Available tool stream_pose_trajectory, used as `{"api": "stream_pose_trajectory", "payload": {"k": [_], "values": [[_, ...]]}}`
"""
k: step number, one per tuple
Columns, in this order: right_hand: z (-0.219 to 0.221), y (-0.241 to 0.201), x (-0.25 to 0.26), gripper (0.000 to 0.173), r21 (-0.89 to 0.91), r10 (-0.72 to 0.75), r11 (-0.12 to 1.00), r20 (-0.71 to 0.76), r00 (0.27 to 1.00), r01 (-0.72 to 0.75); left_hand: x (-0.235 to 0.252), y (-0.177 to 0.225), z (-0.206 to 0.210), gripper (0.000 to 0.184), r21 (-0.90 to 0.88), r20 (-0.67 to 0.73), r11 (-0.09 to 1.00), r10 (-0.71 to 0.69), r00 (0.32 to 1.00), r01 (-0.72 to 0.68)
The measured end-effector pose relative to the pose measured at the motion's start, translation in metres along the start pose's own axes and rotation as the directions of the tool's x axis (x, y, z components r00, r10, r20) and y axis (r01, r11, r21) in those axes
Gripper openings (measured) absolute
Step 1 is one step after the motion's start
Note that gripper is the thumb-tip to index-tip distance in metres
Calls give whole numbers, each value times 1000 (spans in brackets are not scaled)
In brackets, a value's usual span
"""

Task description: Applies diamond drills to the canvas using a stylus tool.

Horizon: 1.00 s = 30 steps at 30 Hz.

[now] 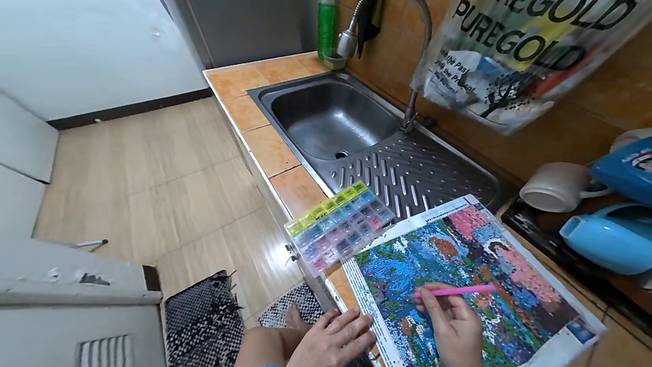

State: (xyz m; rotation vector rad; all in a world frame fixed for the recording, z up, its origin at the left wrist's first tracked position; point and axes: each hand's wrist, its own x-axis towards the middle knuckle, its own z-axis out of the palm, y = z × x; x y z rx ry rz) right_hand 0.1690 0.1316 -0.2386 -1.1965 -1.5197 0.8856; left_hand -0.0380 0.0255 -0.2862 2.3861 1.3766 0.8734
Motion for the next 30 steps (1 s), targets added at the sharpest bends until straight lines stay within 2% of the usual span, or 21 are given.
{"api": "stream_pose_trajectory", "payload": {"k": [9, 17, 30], "values": [[16, -2, -17, 15, -10, 9, 1000, 141, 990, -8, 1, 1, 1, 45, 9, -17, 1000, -6, 1000, 6], [21, 6, -19, 16, -67, -109, 990, 159, 981, 121, 0, 2, 2, 47, 9, -17, 1000, -11, 1000, 11], [24, 4, -19, 16, -134, -137, 978, 180, 974, 162, 0, 2, 2, 46, 7, -18, 1000, -9, 1000, 9]]}}
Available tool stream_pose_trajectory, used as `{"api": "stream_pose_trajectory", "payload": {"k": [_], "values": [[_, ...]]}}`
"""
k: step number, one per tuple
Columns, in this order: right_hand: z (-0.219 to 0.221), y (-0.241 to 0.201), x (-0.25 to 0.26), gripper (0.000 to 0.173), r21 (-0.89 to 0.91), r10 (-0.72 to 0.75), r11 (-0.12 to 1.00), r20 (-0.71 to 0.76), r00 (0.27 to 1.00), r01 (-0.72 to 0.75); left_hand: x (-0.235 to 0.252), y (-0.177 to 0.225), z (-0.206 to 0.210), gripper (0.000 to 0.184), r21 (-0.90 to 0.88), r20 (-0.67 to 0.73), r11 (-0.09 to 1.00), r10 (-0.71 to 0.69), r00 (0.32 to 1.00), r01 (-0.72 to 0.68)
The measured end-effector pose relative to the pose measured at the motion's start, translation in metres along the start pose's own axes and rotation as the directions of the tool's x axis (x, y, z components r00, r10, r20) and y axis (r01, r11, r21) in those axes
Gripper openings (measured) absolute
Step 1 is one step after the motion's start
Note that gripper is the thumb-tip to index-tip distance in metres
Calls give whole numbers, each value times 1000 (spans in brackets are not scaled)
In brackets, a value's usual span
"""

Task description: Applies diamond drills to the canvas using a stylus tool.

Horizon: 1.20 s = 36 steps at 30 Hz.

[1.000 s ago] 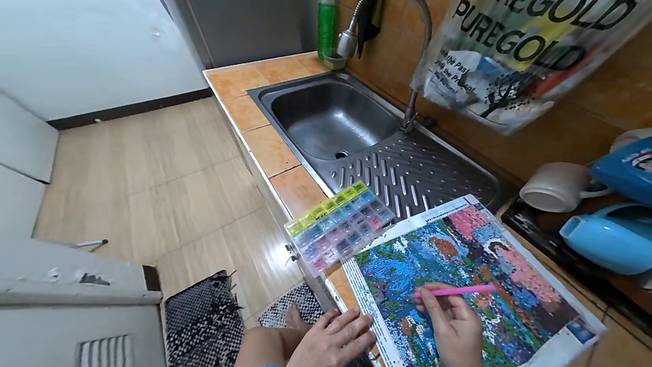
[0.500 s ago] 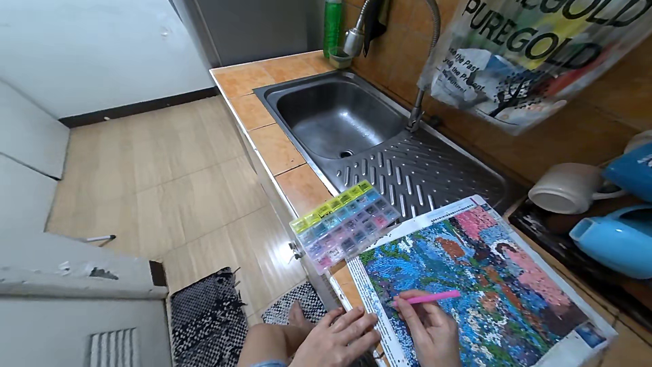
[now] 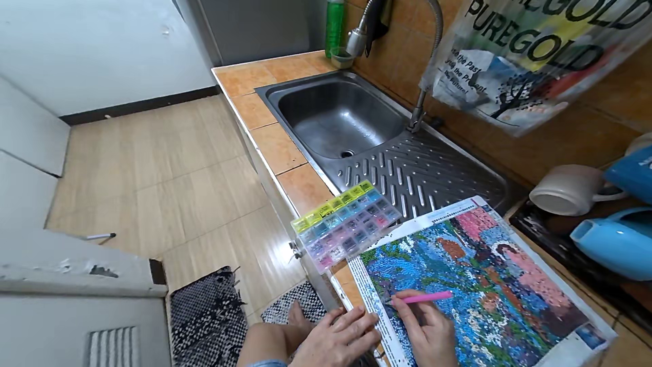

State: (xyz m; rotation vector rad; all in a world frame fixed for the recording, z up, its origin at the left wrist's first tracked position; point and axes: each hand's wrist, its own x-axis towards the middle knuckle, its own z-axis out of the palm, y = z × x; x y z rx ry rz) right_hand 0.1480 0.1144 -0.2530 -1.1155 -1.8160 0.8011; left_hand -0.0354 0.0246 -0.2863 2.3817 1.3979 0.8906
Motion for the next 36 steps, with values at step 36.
{"api": "stream_pose_trajectory", "payload": {"k": [36], "values": [[-4, 5, 2, 16, 28, -41, 999, 36, 999, 40, 1, -3, -1, 46, -29, 20, 1000, 8, 1000, -8]]}}
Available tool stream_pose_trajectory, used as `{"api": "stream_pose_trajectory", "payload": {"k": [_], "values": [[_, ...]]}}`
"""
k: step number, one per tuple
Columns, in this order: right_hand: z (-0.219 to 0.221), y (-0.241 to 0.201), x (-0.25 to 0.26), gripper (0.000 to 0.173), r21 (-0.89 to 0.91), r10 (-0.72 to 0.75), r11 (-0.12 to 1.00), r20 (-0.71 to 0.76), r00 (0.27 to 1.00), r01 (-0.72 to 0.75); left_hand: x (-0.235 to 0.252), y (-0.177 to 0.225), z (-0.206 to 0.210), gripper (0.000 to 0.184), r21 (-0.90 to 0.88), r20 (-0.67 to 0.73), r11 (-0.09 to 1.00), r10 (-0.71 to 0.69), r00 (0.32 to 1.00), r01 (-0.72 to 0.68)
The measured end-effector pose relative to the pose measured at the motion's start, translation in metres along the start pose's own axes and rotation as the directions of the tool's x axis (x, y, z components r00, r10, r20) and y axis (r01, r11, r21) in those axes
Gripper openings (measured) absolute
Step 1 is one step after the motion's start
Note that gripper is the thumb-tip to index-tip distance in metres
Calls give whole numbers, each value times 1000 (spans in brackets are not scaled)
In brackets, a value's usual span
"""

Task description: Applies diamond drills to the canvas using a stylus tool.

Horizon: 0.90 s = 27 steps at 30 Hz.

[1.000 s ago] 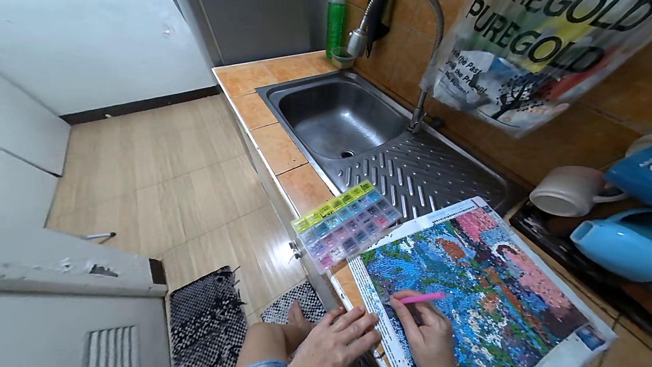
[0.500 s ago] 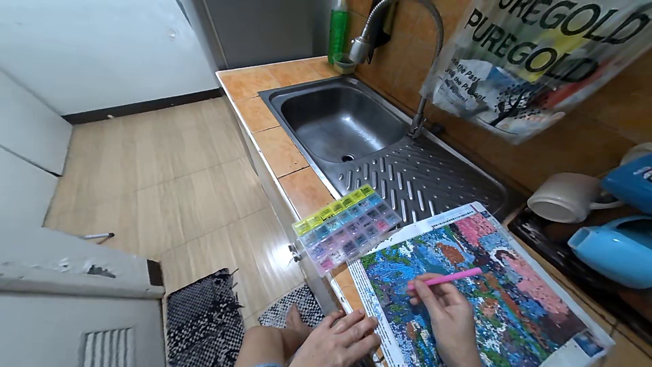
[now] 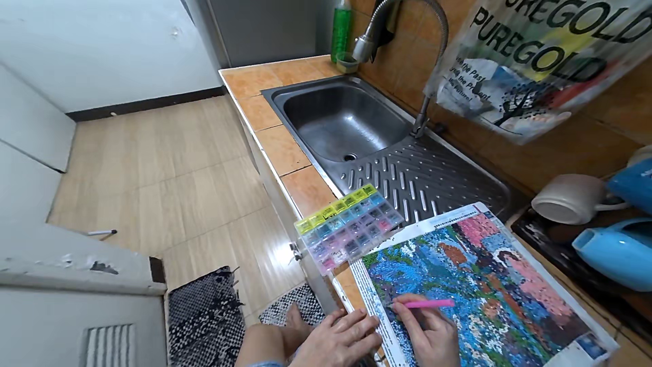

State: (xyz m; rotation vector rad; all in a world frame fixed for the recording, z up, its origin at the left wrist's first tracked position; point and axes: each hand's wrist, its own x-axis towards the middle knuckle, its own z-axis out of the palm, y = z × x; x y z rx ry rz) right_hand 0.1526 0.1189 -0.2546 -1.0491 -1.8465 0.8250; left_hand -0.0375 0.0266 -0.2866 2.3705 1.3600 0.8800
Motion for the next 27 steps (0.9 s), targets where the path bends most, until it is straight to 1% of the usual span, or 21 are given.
{"api": "stream_pose_trajectory", "payload": {"k": [14, 27], "values": [[2, -1, -1, 14, -38, -86, 996, -1, 996, 86, 1, 1, 1, 48, 67, -19, 998, 13, 1000, -11], [9, 3, 2, 14, -62, -119, 991, -42, 992, 117, 2, 5, -2, 51, 34, -3, 999, -18, 1000, 18]]}}
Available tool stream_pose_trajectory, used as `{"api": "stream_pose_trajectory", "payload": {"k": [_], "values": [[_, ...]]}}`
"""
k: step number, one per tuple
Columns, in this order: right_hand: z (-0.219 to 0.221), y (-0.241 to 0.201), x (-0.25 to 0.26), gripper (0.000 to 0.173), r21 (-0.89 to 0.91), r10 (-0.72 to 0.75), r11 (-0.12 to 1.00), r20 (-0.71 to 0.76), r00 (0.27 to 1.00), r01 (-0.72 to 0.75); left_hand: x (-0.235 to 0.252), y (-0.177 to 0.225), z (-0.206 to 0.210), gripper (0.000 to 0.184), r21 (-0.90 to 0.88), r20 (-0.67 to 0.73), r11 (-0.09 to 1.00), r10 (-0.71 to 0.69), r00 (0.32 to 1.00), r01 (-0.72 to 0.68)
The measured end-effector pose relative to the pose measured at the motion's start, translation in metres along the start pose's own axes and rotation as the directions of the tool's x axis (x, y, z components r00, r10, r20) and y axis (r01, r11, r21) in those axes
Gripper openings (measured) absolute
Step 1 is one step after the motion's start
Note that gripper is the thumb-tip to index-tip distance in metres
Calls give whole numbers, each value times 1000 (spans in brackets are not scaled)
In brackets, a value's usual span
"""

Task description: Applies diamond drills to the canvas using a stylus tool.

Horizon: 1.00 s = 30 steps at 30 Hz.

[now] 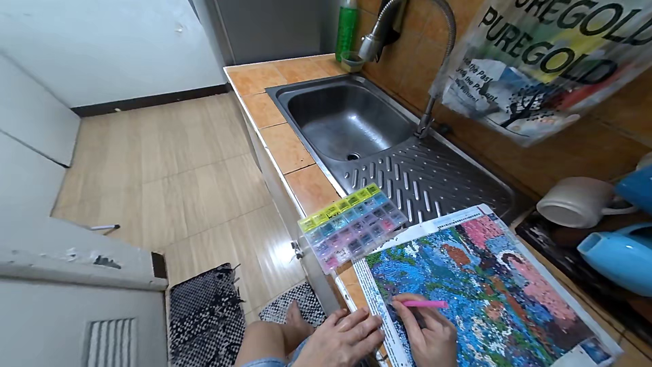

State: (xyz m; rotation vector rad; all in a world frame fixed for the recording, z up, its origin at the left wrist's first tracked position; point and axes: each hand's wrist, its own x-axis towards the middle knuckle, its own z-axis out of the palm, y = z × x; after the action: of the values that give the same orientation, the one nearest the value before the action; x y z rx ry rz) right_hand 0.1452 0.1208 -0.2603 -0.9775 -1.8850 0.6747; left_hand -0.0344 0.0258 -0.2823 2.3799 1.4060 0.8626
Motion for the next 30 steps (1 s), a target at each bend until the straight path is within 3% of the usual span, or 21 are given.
{"api": "stream_pose_trajectory", "payload": {"k": [30], "values": [[8, 5, 3, 13, 3, -107, 994, -28, 994, 107, 1, -2, 1, 47, -5, -1, 1000, 5, 1000, -5]]}}
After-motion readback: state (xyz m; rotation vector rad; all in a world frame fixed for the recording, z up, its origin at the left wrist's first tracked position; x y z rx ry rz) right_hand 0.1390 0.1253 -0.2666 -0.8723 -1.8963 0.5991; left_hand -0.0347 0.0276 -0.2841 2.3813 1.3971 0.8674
